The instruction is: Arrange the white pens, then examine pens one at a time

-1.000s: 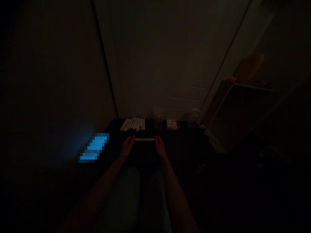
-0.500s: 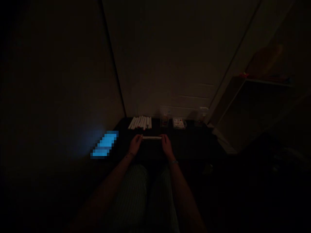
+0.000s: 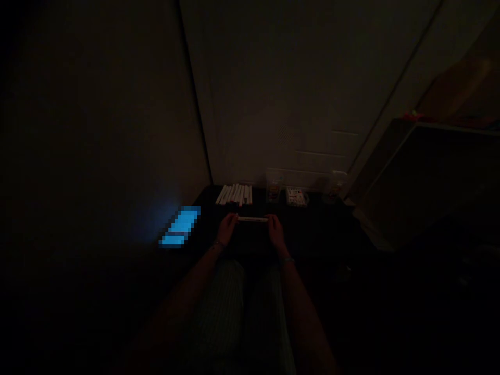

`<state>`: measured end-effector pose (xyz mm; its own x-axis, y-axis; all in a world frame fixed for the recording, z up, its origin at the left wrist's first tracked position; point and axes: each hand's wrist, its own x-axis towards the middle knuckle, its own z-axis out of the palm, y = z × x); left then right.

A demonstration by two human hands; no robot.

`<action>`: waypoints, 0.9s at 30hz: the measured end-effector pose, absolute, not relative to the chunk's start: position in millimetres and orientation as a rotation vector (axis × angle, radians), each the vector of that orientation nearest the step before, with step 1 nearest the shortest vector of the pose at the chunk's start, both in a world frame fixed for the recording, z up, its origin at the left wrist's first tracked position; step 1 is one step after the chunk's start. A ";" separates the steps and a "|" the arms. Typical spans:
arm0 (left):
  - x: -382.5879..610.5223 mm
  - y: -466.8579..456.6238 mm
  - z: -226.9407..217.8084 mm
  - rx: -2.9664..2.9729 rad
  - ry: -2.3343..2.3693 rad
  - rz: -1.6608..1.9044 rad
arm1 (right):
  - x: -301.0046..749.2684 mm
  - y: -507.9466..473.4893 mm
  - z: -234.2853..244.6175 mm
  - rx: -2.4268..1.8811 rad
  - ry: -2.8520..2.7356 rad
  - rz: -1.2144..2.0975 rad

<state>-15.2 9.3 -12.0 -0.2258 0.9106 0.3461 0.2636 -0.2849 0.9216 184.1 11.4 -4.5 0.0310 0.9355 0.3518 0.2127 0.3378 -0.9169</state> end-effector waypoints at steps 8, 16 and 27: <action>-14.2 9.8 -8.4 1.474 1.436 1.550 | 183.6 10.4 -1.2 -1.126 -1.466 0.762; -14.3 5.3 -4.9 1.468 1.440 1.538 | 184.8 7.1 1.8 -1.141 -1.468 0.726; -14.9 6.1 -4.2 1.513 1.440 1.526 | 182.5 6.3 3.8 -1.106 -1.444 0.717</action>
